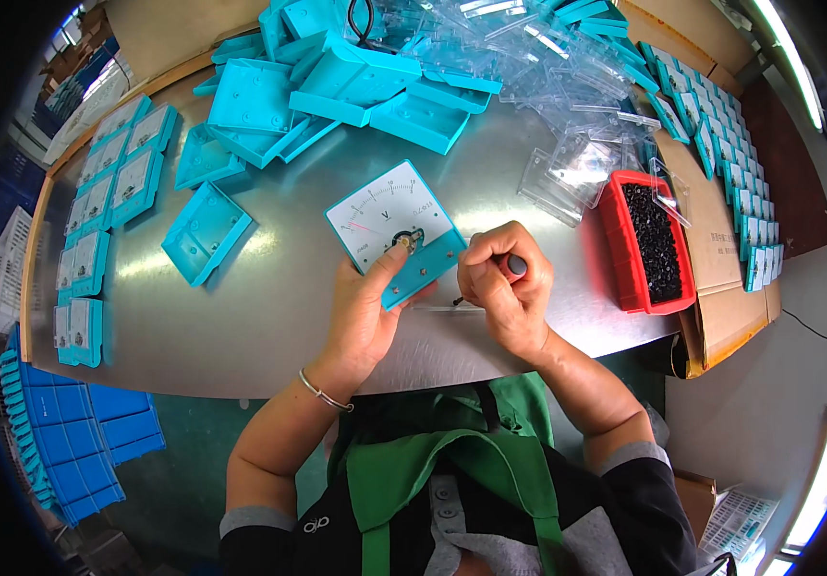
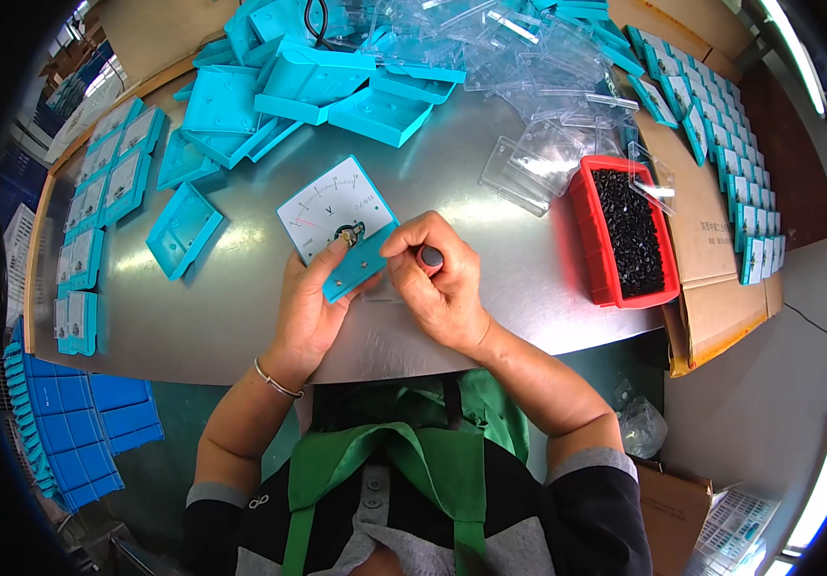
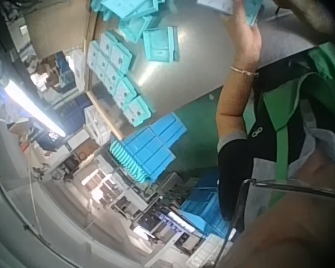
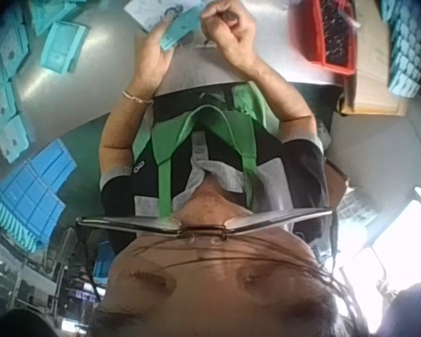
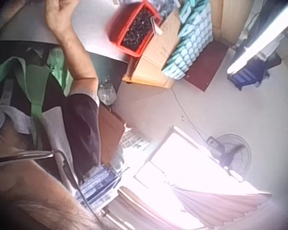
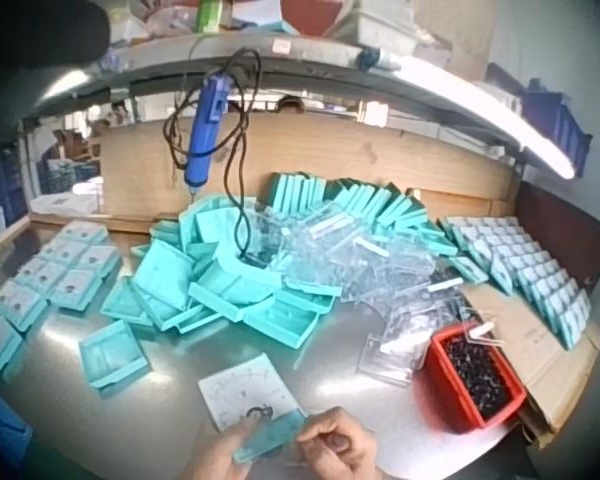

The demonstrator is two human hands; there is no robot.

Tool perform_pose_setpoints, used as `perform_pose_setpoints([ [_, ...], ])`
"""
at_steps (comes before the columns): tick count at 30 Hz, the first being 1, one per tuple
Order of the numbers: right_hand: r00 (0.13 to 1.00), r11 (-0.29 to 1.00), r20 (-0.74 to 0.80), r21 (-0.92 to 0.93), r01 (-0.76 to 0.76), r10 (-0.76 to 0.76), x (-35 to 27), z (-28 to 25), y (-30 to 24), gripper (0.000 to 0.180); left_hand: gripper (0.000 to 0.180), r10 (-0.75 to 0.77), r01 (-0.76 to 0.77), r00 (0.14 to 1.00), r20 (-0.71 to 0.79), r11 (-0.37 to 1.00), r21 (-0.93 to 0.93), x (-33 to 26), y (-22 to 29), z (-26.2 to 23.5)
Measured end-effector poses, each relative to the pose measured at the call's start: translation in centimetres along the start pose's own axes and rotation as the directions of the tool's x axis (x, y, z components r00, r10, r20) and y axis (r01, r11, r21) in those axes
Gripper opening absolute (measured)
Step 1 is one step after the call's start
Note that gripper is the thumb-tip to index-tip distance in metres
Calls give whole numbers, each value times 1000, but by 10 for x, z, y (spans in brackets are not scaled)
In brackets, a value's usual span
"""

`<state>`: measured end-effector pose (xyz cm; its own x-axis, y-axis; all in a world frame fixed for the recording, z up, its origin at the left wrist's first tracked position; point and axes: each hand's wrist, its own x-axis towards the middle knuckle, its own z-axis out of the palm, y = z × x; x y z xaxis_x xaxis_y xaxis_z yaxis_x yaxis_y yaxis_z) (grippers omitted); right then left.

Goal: The person assembles small teal-colored electrical meter units at a workstation. They use a screwdriver to tighten screws on the meter face, then place a clear plastic cover over the unit and secure it into a teal housing. The person repeats this process for multiple units, stacking the finished assemblies on the table.

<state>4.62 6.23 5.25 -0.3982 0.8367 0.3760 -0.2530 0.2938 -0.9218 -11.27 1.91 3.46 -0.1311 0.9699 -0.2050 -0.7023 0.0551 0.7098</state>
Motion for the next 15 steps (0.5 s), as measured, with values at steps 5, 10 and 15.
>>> perform_pose_setpoints([
  [5, 984, 963, 168, -268, -17, 64, 14, -32, -36, 21, 37, 3, -9, 998, 57, 994, 108, -17, 15, -17],
  [10, 876, 423, 470, -819, 387, 108, -5, -55, -16, 53, 41, -23, 1, 989, 143, 988, 153, -36, 18, -22],
  [15, 993, 528, 31, -848, -35, 115, -9, -74, -34, 58, 44, -63, 36, 989, 132, 980, 198, -37, 12, -23],
])
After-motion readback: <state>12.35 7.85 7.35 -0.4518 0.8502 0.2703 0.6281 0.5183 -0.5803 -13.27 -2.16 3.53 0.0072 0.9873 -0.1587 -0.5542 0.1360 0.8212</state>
